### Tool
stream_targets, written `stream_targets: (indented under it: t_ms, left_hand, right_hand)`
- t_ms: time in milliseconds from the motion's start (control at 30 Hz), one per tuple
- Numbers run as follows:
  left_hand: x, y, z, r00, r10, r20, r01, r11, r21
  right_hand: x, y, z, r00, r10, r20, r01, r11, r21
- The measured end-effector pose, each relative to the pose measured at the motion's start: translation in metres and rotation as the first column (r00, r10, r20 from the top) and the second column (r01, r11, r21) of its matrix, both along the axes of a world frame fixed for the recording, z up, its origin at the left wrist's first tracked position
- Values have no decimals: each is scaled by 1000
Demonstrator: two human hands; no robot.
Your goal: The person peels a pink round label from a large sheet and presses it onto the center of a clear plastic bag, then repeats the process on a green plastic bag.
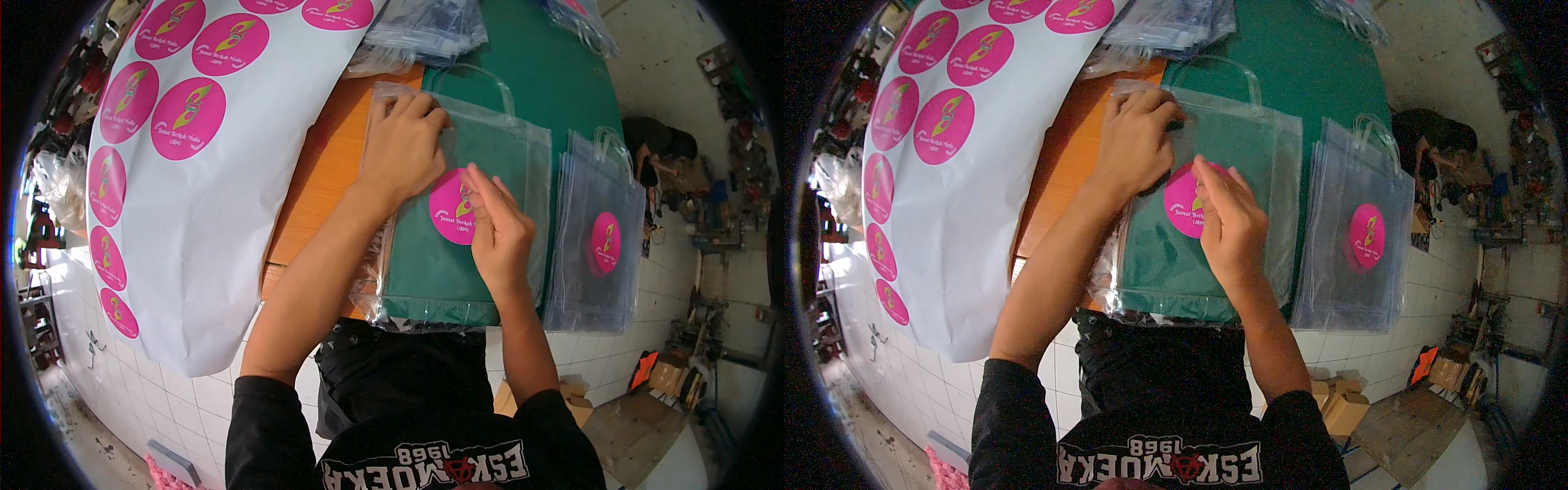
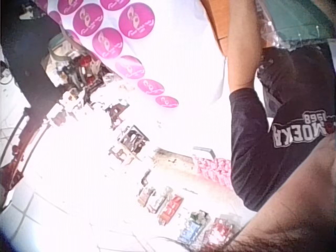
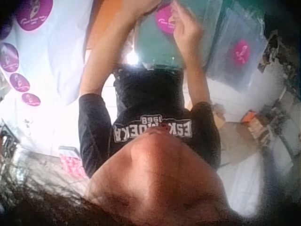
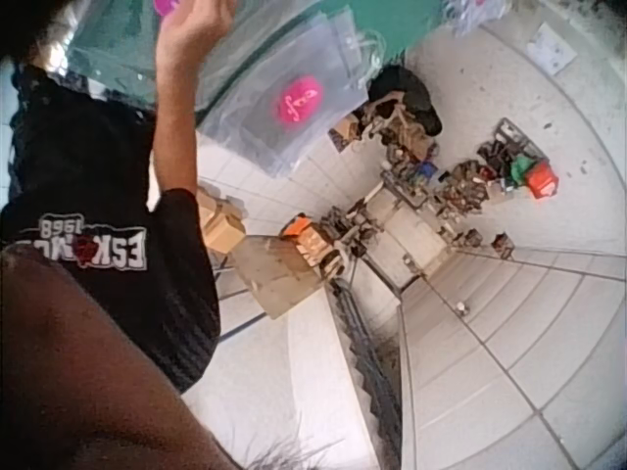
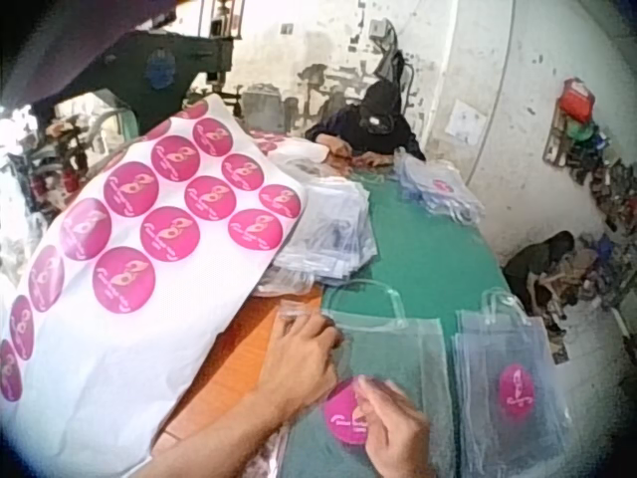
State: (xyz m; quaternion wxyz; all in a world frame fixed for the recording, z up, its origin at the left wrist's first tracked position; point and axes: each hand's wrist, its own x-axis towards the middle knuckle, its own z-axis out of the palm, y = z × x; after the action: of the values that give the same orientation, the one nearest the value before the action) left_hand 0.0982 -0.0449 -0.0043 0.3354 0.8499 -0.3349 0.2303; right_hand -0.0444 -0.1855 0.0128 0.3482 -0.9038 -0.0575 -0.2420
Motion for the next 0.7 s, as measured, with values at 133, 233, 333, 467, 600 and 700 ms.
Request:
stream_targets:
  t_ms: [133,233,333,467,600,700]
  left_hand:
    - [0,-1,-2,999,-37,7,36,997,67]
    - [2,2,-5,996,-87,-1,86,993,81]
    - [4,1,-7,997,-75,-15,76,994,79]
    - [2,1,-5,996,-62,-62,68,993,94]
    - [1,1,-5,998,-42,-43,46,994,98]
    - [1,1,-4,998,-37,-50,42,994,103]
  right_hand:
    - [5,2,-2,980,-87,-177,27,949,-315]
    - [6,5,1,963,-86,-257,-33,904,-425]
    - [6,5,-4,971,-79,-227,-35,888,-458]
    - [2,10,-1,968,-40,-248,-75,896,-437]
    - [-4,20,4,961,68,-270,-192,863,-467]
    - [-10,24,7,953,103,-286,-232,854,-467]
